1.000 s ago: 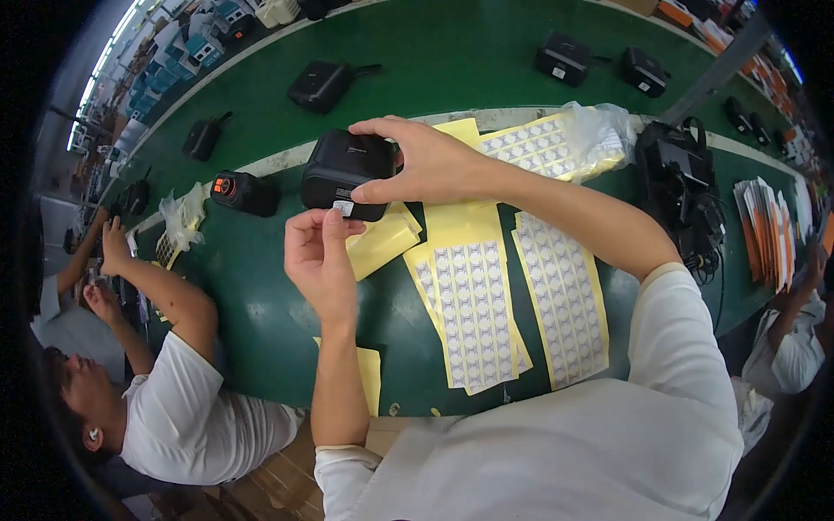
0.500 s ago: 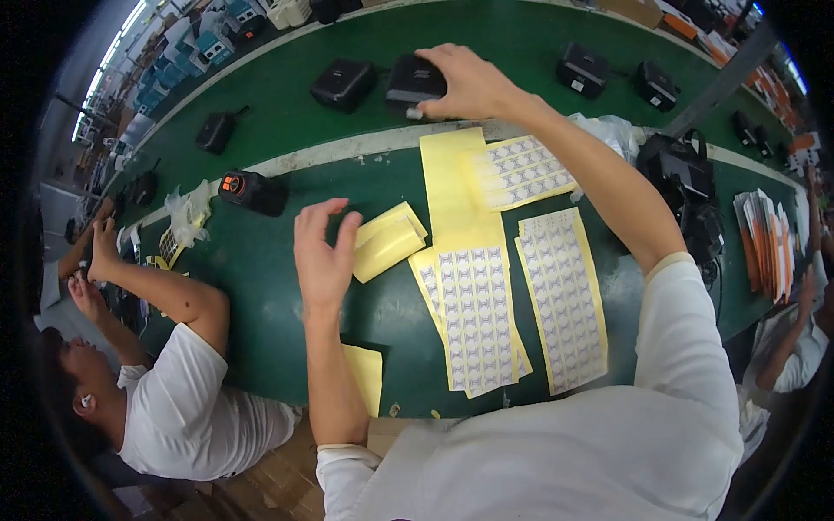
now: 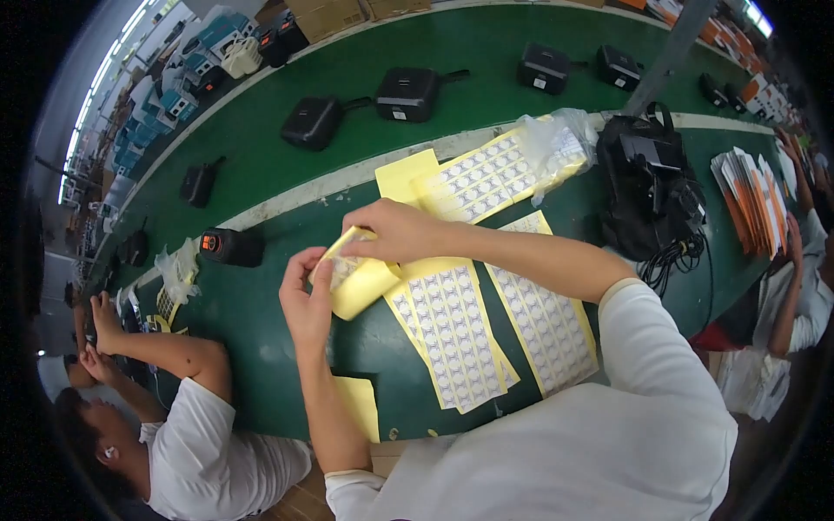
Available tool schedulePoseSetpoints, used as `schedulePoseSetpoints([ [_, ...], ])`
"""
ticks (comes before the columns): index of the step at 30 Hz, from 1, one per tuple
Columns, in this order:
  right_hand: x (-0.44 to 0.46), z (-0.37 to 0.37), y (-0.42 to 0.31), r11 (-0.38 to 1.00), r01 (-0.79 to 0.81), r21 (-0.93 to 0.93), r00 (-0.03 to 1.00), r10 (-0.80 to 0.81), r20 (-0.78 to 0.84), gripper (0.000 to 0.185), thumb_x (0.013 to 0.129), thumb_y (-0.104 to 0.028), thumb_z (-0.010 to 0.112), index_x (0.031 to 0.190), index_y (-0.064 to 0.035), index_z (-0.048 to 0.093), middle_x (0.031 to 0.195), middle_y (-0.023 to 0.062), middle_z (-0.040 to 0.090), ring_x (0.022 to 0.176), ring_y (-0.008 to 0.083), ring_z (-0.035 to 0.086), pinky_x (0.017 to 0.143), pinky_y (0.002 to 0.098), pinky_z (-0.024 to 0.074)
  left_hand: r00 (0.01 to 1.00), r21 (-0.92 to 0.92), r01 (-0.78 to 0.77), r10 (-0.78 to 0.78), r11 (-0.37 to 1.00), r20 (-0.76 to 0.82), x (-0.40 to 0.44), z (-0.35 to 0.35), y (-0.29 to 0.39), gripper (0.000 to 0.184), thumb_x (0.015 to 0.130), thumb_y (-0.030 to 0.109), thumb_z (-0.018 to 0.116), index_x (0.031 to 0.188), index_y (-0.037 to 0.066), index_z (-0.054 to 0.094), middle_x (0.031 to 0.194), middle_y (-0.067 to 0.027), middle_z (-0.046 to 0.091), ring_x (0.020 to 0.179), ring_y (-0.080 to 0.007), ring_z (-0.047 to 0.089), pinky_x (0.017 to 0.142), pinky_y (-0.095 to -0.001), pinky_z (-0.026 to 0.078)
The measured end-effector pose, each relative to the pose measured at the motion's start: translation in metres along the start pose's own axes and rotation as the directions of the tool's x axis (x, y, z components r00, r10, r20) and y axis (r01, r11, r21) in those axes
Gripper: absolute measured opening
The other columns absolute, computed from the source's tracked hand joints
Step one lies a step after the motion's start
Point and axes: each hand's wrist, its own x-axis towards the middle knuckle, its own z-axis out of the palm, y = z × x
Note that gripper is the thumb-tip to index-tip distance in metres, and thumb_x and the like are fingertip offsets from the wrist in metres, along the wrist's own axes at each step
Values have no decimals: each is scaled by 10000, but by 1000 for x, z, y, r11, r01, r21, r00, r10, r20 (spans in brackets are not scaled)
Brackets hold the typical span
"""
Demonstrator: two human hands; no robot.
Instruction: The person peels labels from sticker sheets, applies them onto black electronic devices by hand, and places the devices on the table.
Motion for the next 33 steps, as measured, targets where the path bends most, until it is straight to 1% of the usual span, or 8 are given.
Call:
schedulePoseSetpoints([
  [2,1,5,11,964,-60,259,983,102,-151,269,866,-277,675,917,-17,625,722,46,619,659,91,545,572,278,403,989,-365,120,-143,923,-35,-1,6,-7,146,908,111,601,873,-30,616,886,-38,608,808,-104,554,706,-248,447],
  [6,-3,6,16,932,-187,310,972,221,-76,242,882,-259,662,904,-22,614,739,31,608,681,54,521,578,238,395,968,-407,250,-241,879,74,-2,7,-9,129,922,102,587,923,-25,612,924,-29,620,813,-77,547,715,-223,454],
  [8,-4,14,26,876,-95,472,976,175,-127,230,889,-252,656,902,-26,617,732,23,599,671,53,503,578,240,392,962,-446,257,-269,857,38,-4,12,-5,133,931,102,577,968,-23,606,876,-12,621,770,-61,540,696,-213,451],
  [11,-5,13,29,890,-16,456,988,85,-132,238,893,-263,649,898,-27,619,728,20,591,670,54,492,585,238,391,979,-483,132,-189,866,-71,-2,21,7,135,933,108,581,938,-25,605,821,-1,617,740,-47,528,669,-209,447],
  [19,-8,12,18,918,-99,384,975,167,-148,283,894,-295,645,929,-14,644,650,4,546,576,50,436,495,254,326,988,-379,113,-145,919,-58,-7,21,-11,171,946,135,573,878,-18,606,776,36,564,698,-28,449,594,-196,378],
  [29,-9,11,15,906,-146,396,965,219,-144,312,885,-334,654,912,-24,662,597,-2,508,536,58,402,473,266,296,961,-466,8,-135,884,-240,-4,14,-11,92,900,29,588,980,-14,599,899,-42,610,803,-94,574,722,-226,465],
  [31,-10,9,15,922,-156,354,967,216,-137,300,884,-329,657,908,-31,664,588,-4,497,537,58,405,473,265,296,962,-271,4,-77,963,-262,-4,12,-16,84,897,27,588,973,-7,600,887,-47,611,835,-111,582,746,-243,476],
  [33,-10,10,18,951,-166,262,972,203,-119,369,868,-366,655,922,-1,659,711,94,612,581,158,510,531,306,384,962,-126,-1,-33,992,-271,-3,10,-16,67,889,21,591,952,-2,593,896,-61,612,839,-131,587,752,-264,484],
])
